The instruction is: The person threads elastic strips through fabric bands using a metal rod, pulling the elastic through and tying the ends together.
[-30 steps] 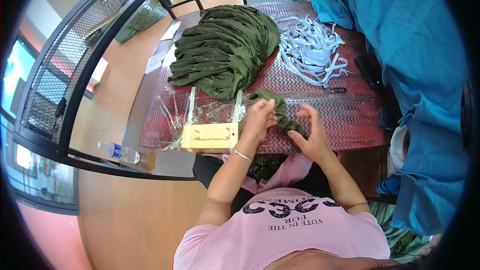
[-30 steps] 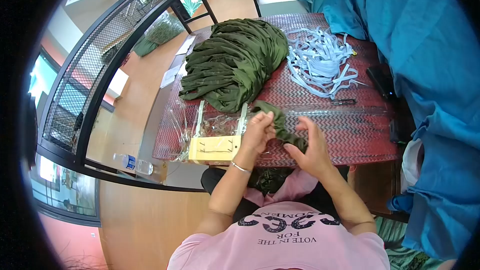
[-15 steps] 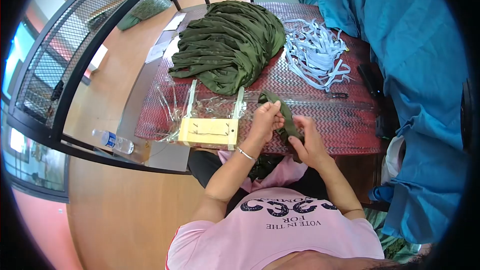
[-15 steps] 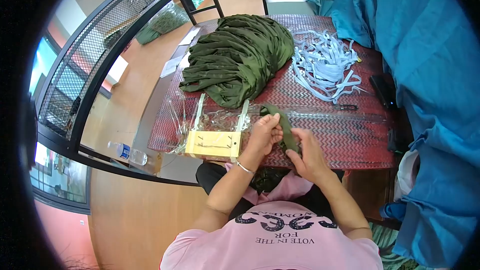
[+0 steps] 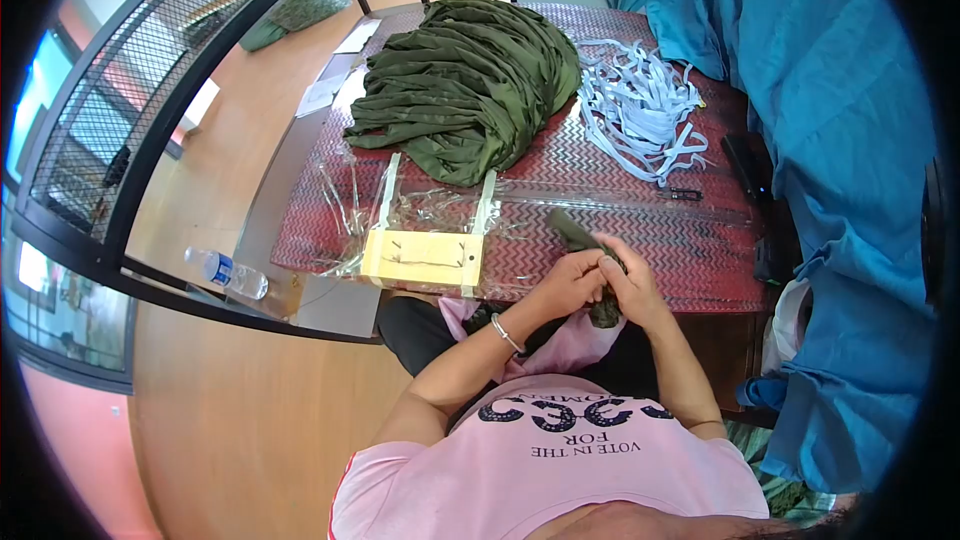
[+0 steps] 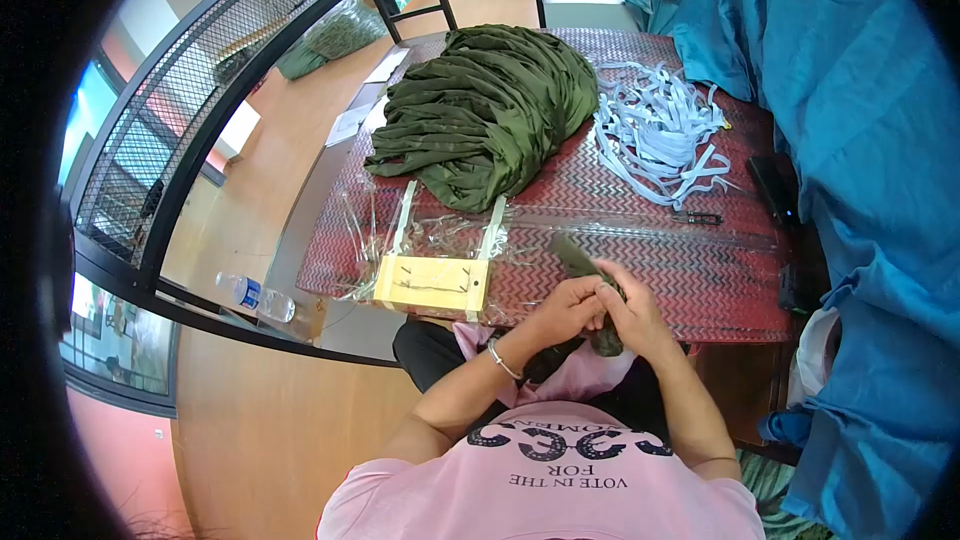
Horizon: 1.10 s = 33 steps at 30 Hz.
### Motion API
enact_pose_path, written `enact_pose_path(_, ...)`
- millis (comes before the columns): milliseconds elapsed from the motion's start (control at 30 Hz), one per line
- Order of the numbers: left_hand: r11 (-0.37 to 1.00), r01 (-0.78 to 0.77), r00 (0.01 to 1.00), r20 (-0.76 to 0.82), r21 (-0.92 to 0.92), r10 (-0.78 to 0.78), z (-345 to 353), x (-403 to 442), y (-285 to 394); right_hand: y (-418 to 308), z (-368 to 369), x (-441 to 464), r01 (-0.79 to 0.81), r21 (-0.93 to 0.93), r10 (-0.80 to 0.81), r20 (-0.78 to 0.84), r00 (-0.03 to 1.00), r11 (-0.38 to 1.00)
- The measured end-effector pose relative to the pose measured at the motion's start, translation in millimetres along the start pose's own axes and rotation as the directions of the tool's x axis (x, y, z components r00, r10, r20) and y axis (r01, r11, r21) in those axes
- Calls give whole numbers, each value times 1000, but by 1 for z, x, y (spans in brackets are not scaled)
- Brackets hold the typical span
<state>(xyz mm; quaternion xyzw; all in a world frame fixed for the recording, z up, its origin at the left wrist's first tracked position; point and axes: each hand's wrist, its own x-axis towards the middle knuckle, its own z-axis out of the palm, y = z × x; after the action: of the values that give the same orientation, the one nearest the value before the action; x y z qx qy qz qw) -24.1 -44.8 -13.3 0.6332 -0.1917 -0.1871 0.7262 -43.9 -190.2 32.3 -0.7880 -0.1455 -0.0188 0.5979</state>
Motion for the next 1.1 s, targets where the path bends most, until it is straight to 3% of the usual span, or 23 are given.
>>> enact_pose_path(33, 998, 70, 994, 89, 11, -70, -9, -1, -2, 2, -6, -2, -39, 31, 36, 104, 994, 999)
enact_pose_path(67, 991, 134, 974, 179, 28, -137, -18, -1, -1, 4, -4, -5, -14, 24, 14, 28, 1000, 1000)
enact_pose_path(167, 918, 321, 936, 228, -233, -269, -36, 0, 39, -3, -4, -12, 117, -86, -131, -182, 975, 989)
enact_pose_path(200, 999, 29, 986, 161, 34, -34, -52, 10, 26, -2, -3, -12, 213, -185, -254, -234, 939, 959)
enact_pose_path(267, 922, -32, 997, -78, -386, 2, -63, 28, 25, -2, 8, -14, 189, -202, -238, -251, 938, 961)
enact_pose_path(367, 926, -99, 984, -174, -363, 37, -66, 47, 30, 13, 28, -13, 234, -274, -316, -310, 897, 933)
enact_pose_path(500, 953, 292, 923, -239, -75, -302, -61, 29, 36, 20, 36, -19, 209, -295, -298, -300, 906, 932)
enact_pose_path(567, 960, 276, 927, -255, -40, -277, -53, 21, 17, 22, 36, -24, 222, -296, -306, -276, 911, 929)
enact_pose_path(633, 964, 265, 936, -232, -30, -265, -49, 13, 6, 18, 33, -28, 154, -255, -213, -225, 951, 955)
enact_pose_path(667, 961, 272, 940, -223, 38, -257, -48, 8, 3, 15, 32, -28, 121, -236, -169, -195, 966, 964)
enact_pose_path(767, 914, 148, 987, 2, 378, -161, -29, -12, 1, 5, 32, -26, 7, -72, -23, -220, 975, 997)
enact_pose_path(800, 943, 101, 993, 28, 318, -115, -23, -18, -4, 3, 28, -25, -25, -48, 16, -174, 985, 999)
enact_pose_path(900, 967, 154, 985, 44, 204, -167, -23, -28, -4, 6, 21, -31, -189, 87, 188, 17, 982, 978)
enact_pose_path(1000, 911, 346, 934, -10, -224, -357, -33, -29, -3, 17, 26, -38, 42, -63, -52, -171, 984, 997)
enact_pose_path(1100, 658, 180, 938, -74, -731, -339, -35, -22, 1, 14, 28, -40, 100, -83, -117, -238, 964, 992)
